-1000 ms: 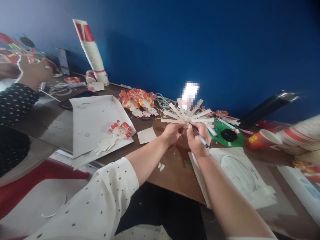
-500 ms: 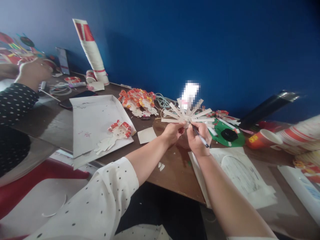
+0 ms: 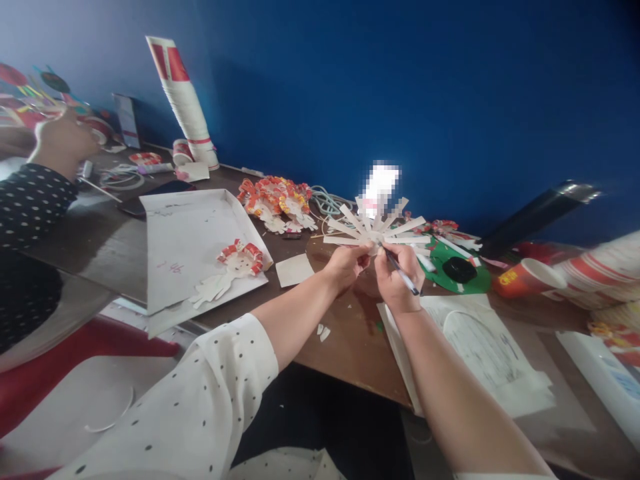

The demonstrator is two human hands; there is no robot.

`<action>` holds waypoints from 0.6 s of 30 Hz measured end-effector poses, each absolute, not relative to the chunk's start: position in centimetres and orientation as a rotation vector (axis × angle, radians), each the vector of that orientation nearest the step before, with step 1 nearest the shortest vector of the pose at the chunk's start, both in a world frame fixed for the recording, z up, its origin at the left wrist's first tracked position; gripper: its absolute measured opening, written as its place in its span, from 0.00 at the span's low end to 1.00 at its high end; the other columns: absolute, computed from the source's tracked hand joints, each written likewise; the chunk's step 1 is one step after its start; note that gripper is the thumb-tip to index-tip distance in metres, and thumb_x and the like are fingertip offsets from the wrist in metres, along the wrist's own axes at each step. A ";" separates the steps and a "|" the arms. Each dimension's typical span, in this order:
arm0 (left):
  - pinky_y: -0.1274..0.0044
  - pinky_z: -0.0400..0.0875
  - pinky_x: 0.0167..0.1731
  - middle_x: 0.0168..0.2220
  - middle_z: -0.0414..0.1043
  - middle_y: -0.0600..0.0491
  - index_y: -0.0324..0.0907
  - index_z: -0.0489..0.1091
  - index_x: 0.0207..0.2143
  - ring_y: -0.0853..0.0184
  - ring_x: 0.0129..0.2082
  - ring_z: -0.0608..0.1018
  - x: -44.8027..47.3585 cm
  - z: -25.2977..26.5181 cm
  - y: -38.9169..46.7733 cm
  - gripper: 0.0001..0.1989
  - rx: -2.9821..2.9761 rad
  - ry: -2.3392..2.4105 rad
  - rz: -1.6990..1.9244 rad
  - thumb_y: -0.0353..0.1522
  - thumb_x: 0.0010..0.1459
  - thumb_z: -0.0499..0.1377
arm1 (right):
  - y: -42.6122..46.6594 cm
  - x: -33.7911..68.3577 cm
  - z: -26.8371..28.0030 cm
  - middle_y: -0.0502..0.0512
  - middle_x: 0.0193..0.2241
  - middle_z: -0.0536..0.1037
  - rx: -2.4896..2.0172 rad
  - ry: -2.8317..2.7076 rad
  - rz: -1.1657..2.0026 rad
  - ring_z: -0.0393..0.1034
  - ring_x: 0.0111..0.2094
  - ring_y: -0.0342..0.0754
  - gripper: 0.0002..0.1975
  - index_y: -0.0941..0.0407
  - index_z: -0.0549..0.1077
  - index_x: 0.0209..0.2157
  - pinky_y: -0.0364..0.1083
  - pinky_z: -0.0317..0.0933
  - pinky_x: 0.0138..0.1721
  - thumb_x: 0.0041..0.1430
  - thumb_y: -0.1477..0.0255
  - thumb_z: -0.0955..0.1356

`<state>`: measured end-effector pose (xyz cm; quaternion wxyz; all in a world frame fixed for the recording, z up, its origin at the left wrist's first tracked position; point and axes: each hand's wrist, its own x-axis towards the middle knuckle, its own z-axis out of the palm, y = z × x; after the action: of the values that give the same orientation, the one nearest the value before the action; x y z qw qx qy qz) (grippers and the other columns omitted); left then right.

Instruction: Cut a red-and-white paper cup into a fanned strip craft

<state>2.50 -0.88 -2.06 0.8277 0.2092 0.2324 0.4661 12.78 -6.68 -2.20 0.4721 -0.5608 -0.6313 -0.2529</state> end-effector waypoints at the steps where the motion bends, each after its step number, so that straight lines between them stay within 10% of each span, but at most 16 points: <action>1: 0.78 0.62 0.32 0.21 0.67 0.55 0.34 0.70 0.21 0.75 0.24 0.68 2.5 -2.1 -0.9 0.09 0.445 0.491 0.987 0.25 0.42 0.69 | -6.7 12.8 -2.2 0.58 0.34 0.79 -1.376 -1.547 -0.621 0.75 0.36 0.48 0.08 0.57 0.72 0.40 0.44 0.69 0.38 0.62 0.68 0.66; 18: 0.78 0.60 0.30 0.24 0.69 0.55 0.36 0.69 0.25 0.76 0.24 0.68 2.1 -1.9 0.3 0.10 0.433 0.561 1.059 0.26 0.42 0.68 | -7.4 12.4 -1.9 0.57 0.36 0.79 -1.332 -1.508 -0.499 0.76 0.36 0.47 0.10 0.56 0.72 0.43 0.43 0.69 0.38 0.61 0.69 0.66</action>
<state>2.07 0.28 -1.94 0.8039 0.2022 0.2618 0.4942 12.41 -7.41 -1.94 0.5091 -0.5532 -0.6261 -0.2069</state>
